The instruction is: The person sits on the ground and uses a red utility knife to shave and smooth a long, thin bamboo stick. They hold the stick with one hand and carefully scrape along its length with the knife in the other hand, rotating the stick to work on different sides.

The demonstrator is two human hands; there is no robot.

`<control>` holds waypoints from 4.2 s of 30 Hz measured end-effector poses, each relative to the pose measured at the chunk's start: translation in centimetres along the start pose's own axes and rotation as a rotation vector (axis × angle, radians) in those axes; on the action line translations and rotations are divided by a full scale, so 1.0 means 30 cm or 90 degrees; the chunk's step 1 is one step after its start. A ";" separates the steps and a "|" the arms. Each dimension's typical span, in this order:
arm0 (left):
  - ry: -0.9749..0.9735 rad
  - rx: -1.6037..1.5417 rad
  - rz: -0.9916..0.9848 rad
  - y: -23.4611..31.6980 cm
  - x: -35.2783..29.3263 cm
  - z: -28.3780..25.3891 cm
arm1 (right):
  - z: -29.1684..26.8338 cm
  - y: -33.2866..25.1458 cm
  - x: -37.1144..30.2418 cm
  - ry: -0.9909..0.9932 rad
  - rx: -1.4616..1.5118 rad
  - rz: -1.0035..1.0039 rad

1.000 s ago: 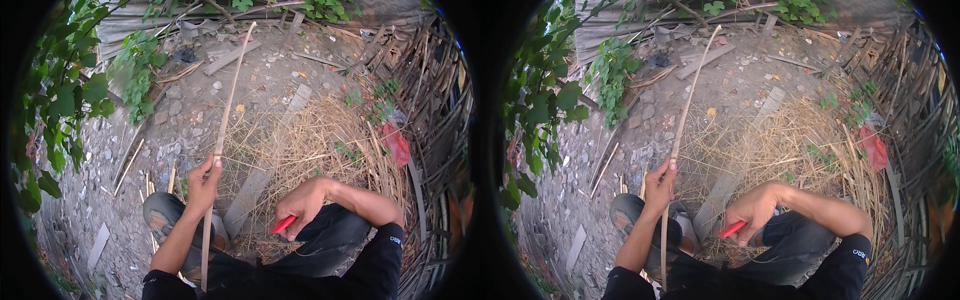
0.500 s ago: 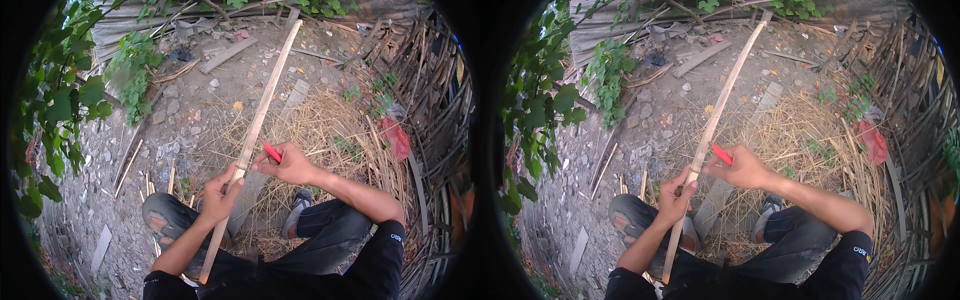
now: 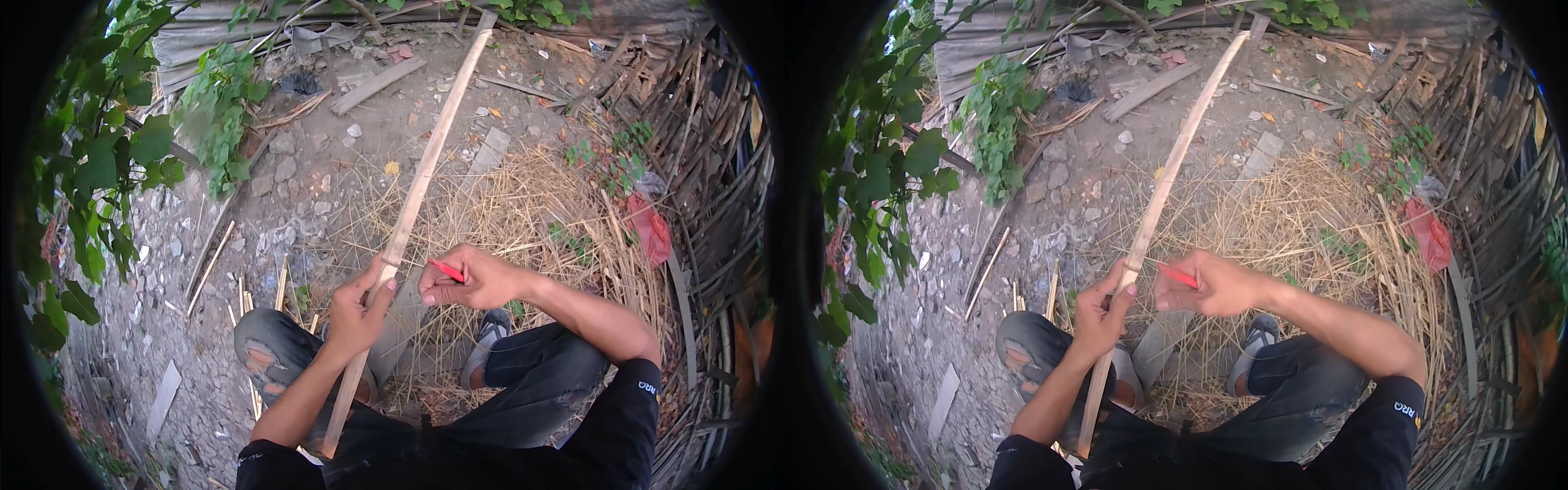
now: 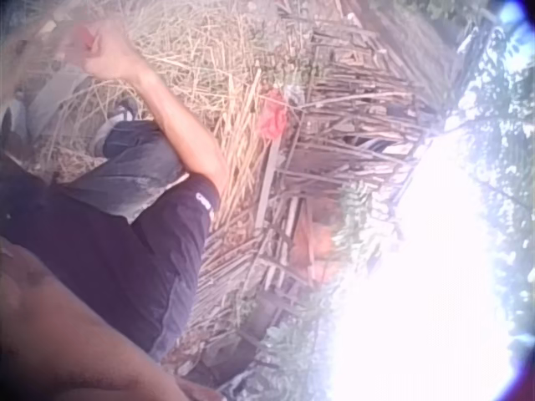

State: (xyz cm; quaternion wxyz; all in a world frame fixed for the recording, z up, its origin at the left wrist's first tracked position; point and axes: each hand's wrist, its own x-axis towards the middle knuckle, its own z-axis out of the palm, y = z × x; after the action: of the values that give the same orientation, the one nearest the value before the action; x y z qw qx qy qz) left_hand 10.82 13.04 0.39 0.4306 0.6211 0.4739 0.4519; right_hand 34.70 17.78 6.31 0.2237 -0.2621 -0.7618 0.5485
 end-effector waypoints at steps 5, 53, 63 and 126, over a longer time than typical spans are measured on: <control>0.036 -0.109 -0.108 -0.009 -0.005 -0.044 | 0.001 -0.073 -0.008 0.028 -0.205 0.062; -0.082 -0.467 -0.174 0.044 -0.035 0.009 | 0.101 -0.086 0.009 0.077 -0.499 0.122; -0.242 -0.422 -0.204 -0.005 -0.159 -0.023 | -0.310 0.024 -0.062 0.459 -0.481 0.277; -0.230 0.083 -0.116 -0.001 -0.465 -0.311 | -0.446 0.199 -0.287 0.650 -0.645 0.292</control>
State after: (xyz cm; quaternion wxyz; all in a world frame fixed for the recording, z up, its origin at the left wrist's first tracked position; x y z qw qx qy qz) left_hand -0.23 0.41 0.28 0.5065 0.6732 0.4716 0.2606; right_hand 50.61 23.40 4.14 0.2814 -0.7064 -0.6490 -0.0262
